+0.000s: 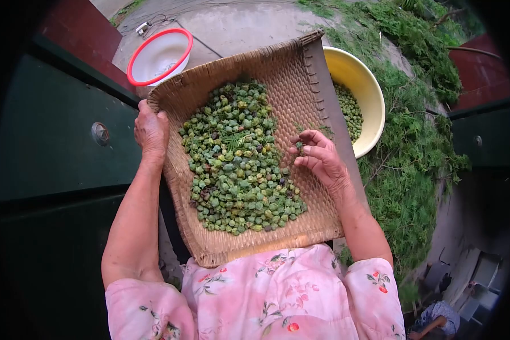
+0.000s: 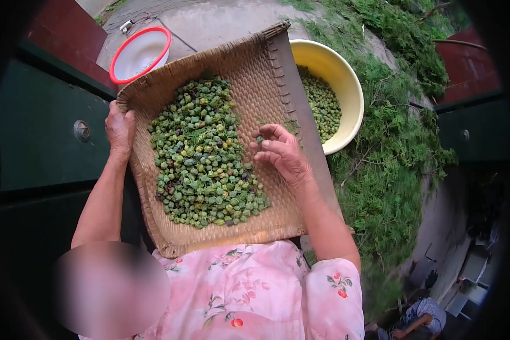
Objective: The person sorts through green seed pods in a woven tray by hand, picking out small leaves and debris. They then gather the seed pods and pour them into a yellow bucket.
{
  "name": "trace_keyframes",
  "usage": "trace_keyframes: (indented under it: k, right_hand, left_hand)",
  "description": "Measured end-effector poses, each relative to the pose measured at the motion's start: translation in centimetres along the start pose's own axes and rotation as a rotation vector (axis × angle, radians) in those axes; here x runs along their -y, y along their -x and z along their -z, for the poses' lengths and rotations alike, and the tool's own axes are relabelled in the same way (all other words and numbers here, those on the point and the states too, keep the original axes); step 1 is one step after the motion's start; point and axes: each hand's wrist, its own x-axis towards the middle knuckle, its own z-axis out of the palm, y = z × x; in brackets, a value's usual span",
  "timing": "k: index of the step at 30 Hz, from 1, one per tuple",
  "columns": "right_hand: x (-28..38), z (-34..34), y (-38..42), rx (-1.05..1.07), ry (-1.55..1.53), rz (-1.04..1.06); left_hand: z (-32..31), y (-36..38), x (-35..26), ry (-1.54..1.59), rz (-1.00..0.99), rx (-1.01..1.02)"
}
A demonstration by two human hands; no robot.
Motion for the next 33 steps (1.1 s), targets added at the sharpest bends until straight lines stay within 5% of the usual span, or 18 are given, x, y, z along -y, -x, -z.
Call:
trace_keyframes:
  k: [2, 5, 9, 13, 14, 16, 19, 21, 24, 26, 28, 30, 33]
  right_hand:
    - [0.3, 0.9, 0.3, 0.013, 0.042, -0.09]
    - [-0.1, 0.5, 0.5, 0.099, 0.975, 0.205]
    - [-2.9, 0.4, 0.6, 0.215, 1.452, 0.411]
    - [-0.8, 0.5, 0.7, 0.192, 1.214, 0.315]
    - [0.5, 0.5, 0.9, 0.085, 1.078, 0.144]
    - [3.0, 2.2, 0.9, -0.087, 0.956, 0.22]
    - [6.2, 4.7, 0.9, -0.422, 1.064, 0.53]
    - [7.1, 5.7, 1.0, -0.608, 1.602, 0.888]
    - [6.9, 4.9, 2.3, -0.28, 1.444, 0.742]
    - [5.5, 2.9, 3.7, 0.029, 1.154, 0.332]
    - [4.0, 1.3, 5.0, 0.449, 1.296, 0.138]
    - [0.9, 1.1, 5.4, 0.664, 1.312, 0.175]
    - [-1.5, 0.9, 5.7, 0.48, 1.405, 0.187]
  left_hand:
    - [0.0, 0.2, -0.1, -0.001, -0.005, 0.007]
    - [0.2, 0.1, -0.2, 0.004, -0.002, 0.003]
    - [-0.1, 0.0, 0.1, 0.007, -0.008, -0.002]
    - [0.0, 0.0, -0.1, -0.007, 0.019, -0.009]
    - [0.0, 0.0, -0.2, -0.008, 0.017, -0.007]
    - [0.1, 0.1, -0.2, -0.014, 0.015, -0.001]
    - [-0.1, 0.0, 0.2, 0.002, -0.028, -0.005]
    - [-0.1, 0.0, 0.1, -0.015, -0.032, -0.017]
    - [-0.1, 0.0, 0.2, -0.021, -0.042, -0.02]
    - [-0.2, 0.0, 0.4, -0.014, -0.054, -0.022]
    - [-0.2, 0.0, 0.4, -0.002, -0.065, -0.025]
    - [-0.1, 0.0, 0.4, -0.003, -0.058, -0.022]
    - [-0.2, 0.0, 0.4, 0.014, -0.05, -0.022]
